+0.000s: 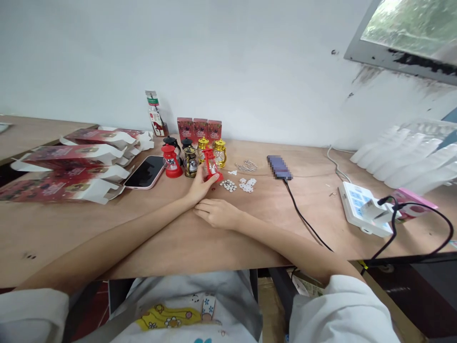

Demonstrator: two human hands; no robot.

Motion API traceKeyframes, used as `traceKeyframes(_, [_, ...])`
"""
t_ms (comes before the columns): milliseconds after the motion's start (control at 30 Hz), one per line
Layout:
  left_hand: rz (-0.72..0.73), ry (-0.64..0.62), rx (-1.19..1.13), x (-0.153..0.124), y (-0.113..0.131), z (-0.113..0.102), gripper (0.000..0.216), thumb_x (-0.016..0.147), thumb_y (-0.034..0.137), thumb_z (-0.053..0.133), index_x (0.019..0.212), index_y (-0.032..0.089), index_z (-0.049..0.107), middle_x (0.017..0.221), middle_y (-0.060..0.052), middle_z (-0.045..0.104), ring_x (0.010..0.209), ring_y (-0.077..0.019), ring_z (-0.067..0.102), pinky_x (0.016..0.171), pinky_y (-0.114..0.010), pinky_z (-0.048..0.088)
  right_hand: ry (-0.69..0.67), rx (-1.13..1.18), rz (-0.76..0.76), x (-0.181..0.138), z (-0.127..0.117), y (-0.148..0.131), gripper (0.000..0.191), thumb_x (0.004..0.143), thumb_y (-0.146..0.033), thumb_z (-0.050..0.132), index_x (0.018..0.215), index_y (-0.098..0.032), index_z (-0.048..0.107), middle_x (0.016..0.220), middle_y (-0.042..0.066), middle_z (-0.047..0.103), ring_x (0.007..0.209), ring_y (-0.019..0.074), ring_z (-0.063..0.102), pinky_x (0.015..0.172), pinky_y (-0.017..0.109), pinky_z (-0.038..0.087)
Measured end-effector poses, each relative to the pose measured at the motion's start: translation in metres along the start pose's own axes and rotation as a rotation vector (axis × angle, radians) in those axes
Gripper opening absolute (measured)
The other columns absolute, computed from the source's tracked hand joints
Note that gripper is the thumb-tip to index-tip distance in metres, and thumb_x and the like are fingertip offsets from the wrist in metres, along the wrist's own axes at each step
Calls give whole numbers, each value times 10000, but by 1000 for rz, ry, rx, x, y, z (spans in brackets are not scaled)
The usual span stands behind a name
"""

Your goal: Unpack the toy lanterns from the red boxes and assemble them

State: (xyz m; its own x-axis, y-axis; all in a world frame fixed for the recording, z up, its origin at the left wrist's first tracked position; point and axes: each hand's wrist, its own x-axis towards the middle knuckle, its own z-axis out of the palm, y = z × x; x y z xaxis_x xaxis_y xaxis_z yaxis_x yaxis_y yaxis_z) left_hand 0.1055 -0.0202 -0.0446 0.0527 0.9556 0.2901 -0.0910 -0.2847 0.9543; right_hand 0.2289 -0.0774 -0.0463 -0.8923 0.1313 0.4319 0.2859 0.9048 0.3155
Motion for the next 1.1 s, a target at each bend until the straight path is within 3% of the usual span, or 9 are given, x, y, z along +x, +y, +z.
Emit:
traceKeyframes(200, [47, -8, 71, 16, -8, -5, 743, 692, 255, 711, 1325, 226, 323, 1029, -50, 636, 996, -200, 600, 1004, -398, 401, -80, 95, 122, 0, 4, 27, 324, 948, -191, 373, 1142, -150, 629, 1138, 81, 672, 1102, 178, 590, 998, 369, 459])
traceKeyframes(367, [53, 27, 271, 17, -4, -9, 763, 636, 214, 733, 1302, 200, 362, 928, -39, 632, 952, -242, 607, 1020, -451, 367, -124, 99, 249, -9, 8, 48, 282, 930, -173, 406, 1083, -138, 640, 1069, 115, 683, 1027, 188, 616, 933, 370, 483])
traceKeyframes(500, [35, 51, 354, 17, -2, -10, 725, 674, 161, 668, 1326, 199, 354, 1109, -85, 613, 1084, -267, 569, 1058, -455, 328, -137, 58, 304, -18, 11, 56, 288, 951, -195, 366, 1041, -127, 632, 1046, 118, 675, 991, 178, 617, 903, 341, 479])
traceKeyframes(667, [84, 36, 401, 23, -2, -7, 687, 721, 65, 559, 1361, 178, 338, 1402, -129, 437, 1334, -262, 369, 1133, -404, 217, -214, -45, 436, -25, 11, 63, 270, 949, -170, 373, 947, -121, 639, 935, 110, 672, 911, 177, 609, 843, 323, 463])
traceKeyframes(867, [-30, 73, 614, 8, 6, -1, 748, 743, 113, 533, 1409, 45, 200, 1424, -263, 356, 1344, -352, 330, 1092, -488, 266, -90, -76, 450, -26, 0, 61, 267, 949, -208, 375, 941, -142, 633, 951, 105, 664, 942, 199, 564, 827, 337, 436])
traceKeyframes(1000, [31, -119, 961, -42, 21, -6, 781, 745, 177, 516, 1396, -74, 164, 1441, -330, 264, 1370, -370, 260, 1112, -479, 237, 54, -150, 422, -27, -2, 52, 271, 933, -175, 359, 986, -140, 624, 1006, 102, 664, 952, 206, 551, 830, 354, 415])
traceKeyframes(1100, [167, -355, 1106, -74, 29, -11, 658, 816, 280, 434, 1401, 33, 262, 1466, -235, 305, 1369, -311, 287, 1121, -453, 242, 103, -198, 345, -23, -4, 61, 282, 917, -175, 355, 995, -168, 626, 1059, 92, 655, 986, 210, 538, 855, 372, 388])
